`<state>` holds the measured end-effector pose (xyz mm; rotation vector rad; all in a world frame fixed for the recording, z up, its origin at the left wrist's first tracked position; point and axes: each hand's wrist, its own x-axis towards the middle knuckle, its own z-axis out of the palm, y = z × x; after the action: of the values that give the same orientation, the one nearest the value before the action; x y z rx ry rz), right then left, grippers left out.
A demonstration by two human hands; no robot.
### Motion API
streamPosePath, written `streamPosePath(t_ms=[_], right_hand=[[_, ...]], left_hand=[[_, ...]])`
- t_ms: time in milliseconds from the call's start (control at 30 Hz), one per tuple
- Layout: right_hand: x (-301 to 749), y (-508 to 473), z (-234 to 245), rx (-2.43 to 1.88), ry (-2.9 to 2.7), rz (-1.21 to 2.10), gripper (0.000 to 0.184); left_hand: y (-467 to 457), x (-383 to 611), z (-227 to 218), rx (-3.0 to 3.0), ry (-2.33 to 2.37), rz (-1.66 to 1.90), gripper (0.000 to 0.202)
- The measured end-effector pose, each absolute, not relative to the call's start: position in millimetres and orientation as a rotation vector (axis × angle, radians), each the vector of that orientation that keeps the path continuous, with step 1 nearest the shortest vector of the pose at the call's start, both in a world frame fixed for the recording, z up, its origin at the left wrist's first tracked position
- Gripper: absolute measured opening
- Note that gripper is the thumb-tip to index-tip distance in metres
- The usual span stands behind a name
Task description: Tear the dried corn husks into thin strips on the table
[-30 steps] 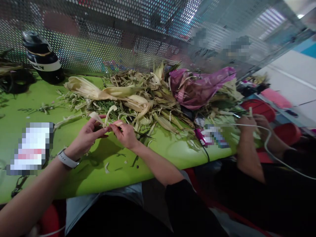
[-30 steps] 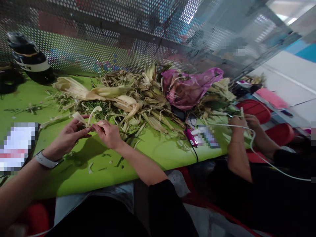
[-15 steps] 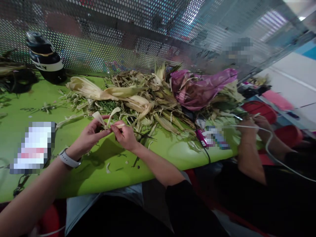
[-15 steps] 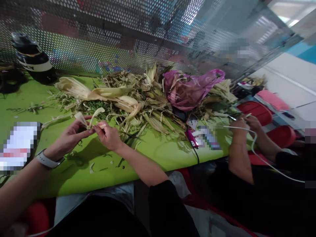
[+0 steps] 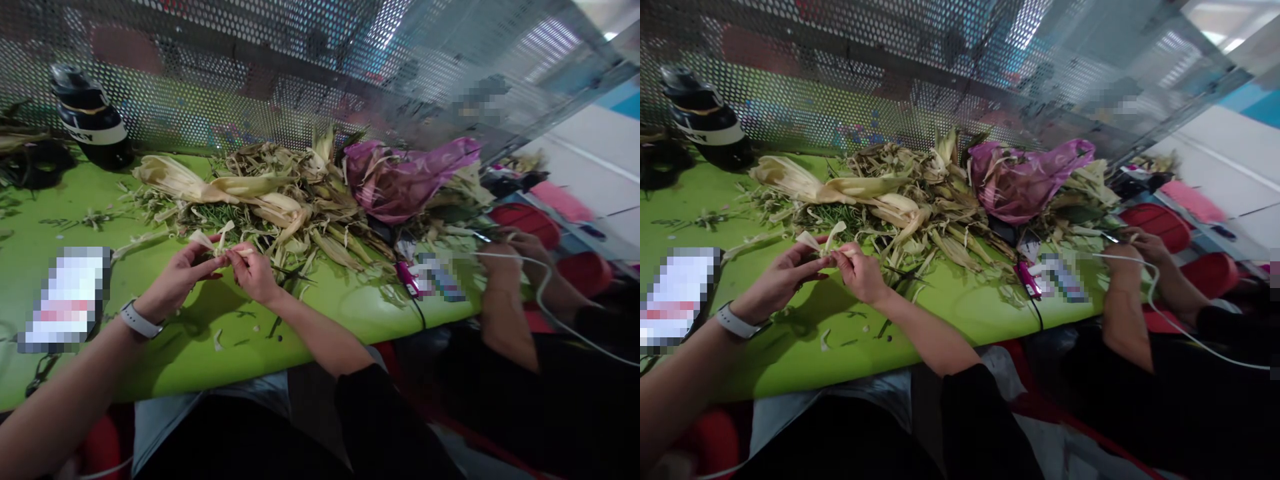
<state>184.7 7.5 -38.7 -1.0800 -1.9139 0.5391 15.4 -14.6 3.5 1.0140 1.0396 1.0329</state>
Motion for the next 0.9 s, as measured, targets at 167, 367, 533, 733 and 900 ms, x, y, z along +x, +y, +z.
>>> streamPosePath(t_ms=[167, 367, 533, 733, 900], right_hand=[[184.5, 6.6, -37.9, -1.075, -1.868, 0.623, 0.038], [183.1, 8.5, -42.7, -0.983, -1.849, 0.587, 0.035], [182.6, 6.7, -41.3, -0.984, -1.86, 0.569, 0.035], [183.7, 5.5, -35.6, -1.046, -1.819, 0.752, 0.034], [188.1, 12.4, -36.3, -1.086, -1.952, 0.671, 0.034]], left_hand=[[-13.6, 14.1, 1.0, 1.022, 1.056, 1.003, 0.054], [-13.8, 15.9, 2.7, 1.026, 1.119, 1.04, 0.048], [-16.6, 18.3, 7.2, 1.038, 1.147, 0.967, 0.041], [-11.7, 14.9, -2.3, 1.065, 1.167, 1.049, 0.034], [-6.1, 9.2, 0.6, 1.043, 1.236, 1.106, 0.031]])
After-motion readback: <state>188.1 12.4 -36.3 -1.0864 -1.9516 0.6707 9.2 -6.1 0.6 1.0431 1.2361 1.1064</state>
